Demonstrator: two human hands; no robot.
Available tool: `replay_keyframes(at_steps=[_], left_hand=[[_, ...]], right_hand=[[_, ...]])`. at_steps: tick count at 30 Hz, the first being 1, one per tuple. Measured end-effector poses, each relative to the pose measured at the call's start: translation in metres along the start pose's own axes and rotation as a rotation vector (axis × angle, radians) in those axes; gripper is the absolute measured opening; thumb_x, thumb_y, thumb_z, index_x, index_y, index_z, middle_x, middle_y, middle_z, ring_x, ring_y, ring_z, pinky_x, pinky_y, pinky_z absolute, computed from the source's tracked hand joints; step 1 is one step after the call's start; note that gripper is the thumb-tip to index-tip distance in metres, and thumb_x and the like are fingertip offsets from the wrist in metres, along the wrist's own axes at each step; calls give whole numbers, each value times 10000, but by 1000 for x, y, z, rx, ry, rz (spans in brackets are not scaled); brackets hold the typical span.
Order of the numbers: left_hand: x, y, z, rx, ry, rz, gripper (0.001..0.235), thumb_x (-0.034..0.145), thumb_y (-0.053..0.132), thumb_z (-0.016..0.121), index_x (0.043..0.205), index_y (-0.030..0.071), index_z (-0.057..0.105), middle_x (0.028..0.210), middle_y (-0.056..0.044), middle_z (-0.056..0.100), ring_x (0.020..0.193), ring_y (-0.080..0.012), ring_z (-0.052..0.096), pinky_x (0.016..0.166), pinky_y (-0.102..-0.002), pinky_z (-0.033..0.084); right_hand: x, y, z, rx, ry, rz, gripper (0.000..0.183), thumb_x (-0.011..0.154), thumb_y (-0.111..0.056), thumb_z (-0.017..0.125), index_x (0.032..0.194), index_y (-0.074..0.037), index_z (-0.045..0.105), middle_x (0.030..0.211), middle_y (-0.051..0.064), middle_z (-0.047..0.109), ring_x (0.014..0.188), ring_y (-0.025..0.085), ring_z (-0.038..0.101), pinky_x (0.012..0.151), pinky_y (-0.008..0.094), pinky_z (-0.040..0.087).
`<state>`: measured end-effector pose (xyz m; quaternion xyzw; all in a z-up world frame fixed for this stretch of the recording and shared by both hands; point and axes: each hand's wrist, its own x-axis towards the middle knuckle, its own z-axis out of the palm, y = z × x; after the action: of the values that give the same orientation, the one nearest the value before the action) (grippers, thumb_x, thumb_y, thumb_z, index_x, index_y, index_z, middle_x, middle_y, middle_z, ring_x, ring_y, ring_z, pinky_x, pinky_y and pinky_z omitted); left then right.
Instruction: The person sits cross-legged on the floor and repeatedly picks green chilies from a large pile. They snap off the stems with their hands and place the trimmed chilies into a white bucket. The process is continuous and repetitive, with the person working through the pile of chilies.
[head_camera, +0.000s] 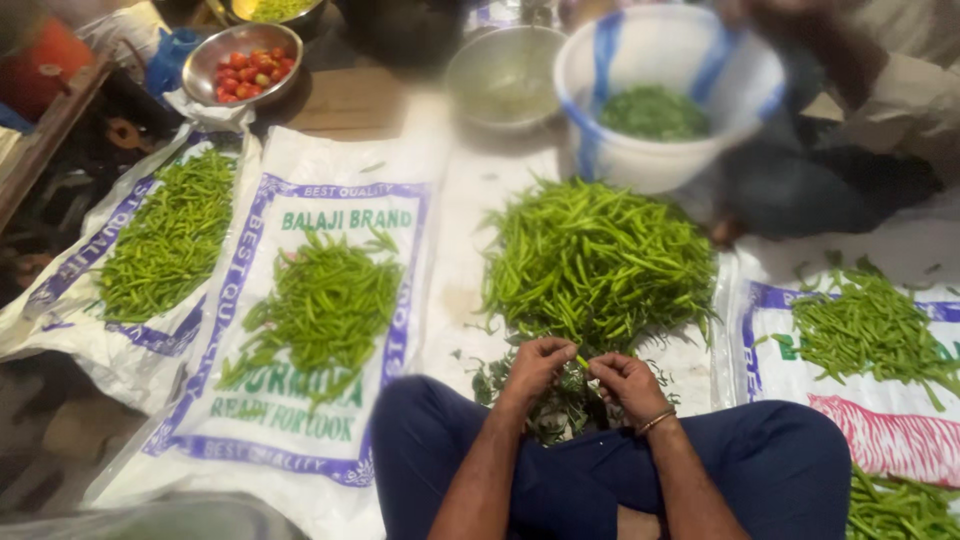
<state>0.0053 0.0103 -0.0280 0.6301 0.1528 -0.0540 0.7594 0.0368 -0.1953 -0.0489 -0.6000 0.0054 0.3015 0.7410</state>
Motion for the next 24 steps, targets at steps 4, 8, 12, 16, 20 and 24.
replay_keyframes(at_steps=[4,8,12,16,20,24], left_hand=[[6,-17,3,157,52,54,249,886,243,790,1002,23,771,809,12,735,707,-93,615,640,-263,493],[11,-26,-2,160,-21,-90,252,947,260,739,993,15,778,772,-7,690,679,-105,580,610,-279,470],[12,-28,-8,42,-94,-221,236,967,246,736,1015,18,771,725,-9,639,623,-146,498,542,-308,373],[17,-34,-16,242,198,-129,232,861,186,741,1037,39,778,790,-13,708,750,-217,658,664,-357,509],[6,-23,-20,1047,510,-17,332,778,125,769,1087,10,724,982,-221,715,897,-412,699,747,-494,562],[12,5,1,791,360,-76,229,883,264,710,1029,105,785,1019,-180,763,950,-364,716,848,-455,550]], right_hand=[[0,1,-12,-235,56,-70,233,890,-164,781,1063,-9,795,815,27,734,655,78,584,583,249,474],[5,2,-11,-475,61,-126,262,853,-171,780,1073,-30,795,883,23,803,711,85,683,662,251,558],[10,3,-14,-508,21,-111,276,852,-176,784,1085,-29,797,915,40,805,770,96,691,703,267,556],[-2,-7,-24,-218,161,-60,285,850,-200,795,1111,-84,794,948,62,749,798,157,632,730,326,542],[-28,-42,-50,911,-496,-557,321,976,-364,766,1092,-65,743,1055,112,734,970,233,651,932,404,520],[-28,-48,-57,1163,-371,-483,479,931,-501,729,1080,-45,743,975,121,730,889,248,653,857,383,520]])
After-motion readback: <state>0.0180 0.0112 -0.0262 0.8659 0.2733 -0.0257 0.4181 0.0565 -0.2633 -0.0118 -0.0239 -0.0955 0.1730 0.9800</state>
